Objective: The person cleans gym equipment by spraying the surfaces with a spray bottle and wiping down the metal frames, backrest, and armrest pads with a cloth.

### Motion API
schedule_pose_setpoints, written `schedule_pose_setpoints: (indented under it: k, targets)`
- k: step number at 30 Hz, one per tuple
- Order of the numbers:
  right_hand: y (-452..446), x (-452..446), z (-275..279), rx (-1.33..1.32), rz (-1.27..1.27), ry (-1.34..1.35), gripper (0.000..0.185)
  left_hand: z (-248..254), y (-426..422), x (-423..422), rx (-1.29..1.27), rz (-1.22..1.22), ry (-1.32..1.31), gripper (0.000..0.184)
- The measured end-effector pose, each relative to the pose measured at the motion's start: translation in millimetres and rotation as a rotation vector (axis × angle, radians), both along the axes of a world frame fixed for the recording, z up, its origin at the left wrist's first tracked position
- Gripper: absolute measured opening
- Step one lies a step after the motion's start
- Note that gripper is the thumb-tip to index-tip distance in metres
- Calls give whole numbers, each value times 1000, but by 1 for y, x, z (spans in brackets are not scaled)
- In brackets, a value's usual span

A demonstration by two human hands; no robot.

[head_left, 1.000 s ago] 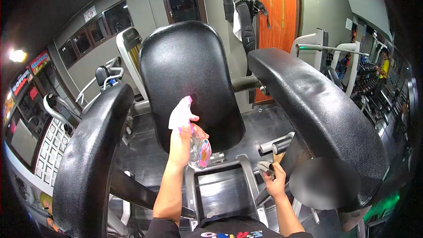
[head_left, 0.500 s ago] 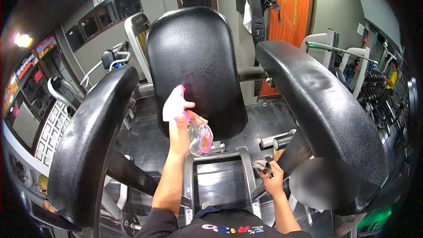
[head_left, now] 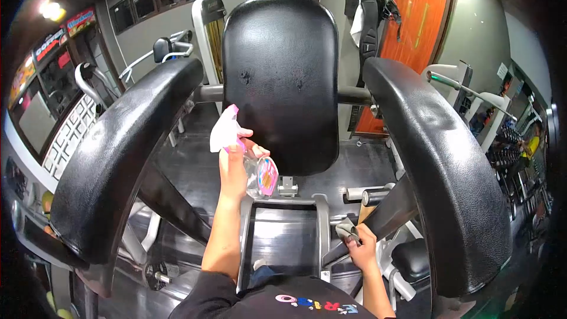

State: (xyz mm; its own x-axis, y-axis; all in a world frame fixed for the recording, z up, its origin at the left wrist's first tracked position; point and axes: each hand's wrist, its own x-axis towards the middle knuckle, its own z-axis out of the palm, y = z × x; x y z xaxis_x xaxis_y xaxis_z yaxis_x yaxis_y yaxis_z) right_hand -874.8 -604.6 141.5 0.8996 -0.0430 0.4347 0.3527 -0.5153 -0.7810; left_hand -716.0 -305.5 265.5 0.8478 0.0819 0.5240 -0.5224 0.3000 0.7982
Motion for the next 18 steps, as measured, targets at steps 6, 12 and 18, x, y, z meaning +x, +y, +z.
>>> schedule_pose_setpoints:
  k: [6, 12, 18]
  targets:
    - [6, 18, 12, -32, 15, -108, 25, -30, 5, 4, -87, -149, -35, 76]
    - [45, 73, 49, -101, 28, -219, 29, -28, 24, 23, -154, -342, 7, 75]
    - [90, 114, 65, -408, 48, -489, 44, -30, 50, 57, 22, -356, -47, 75]
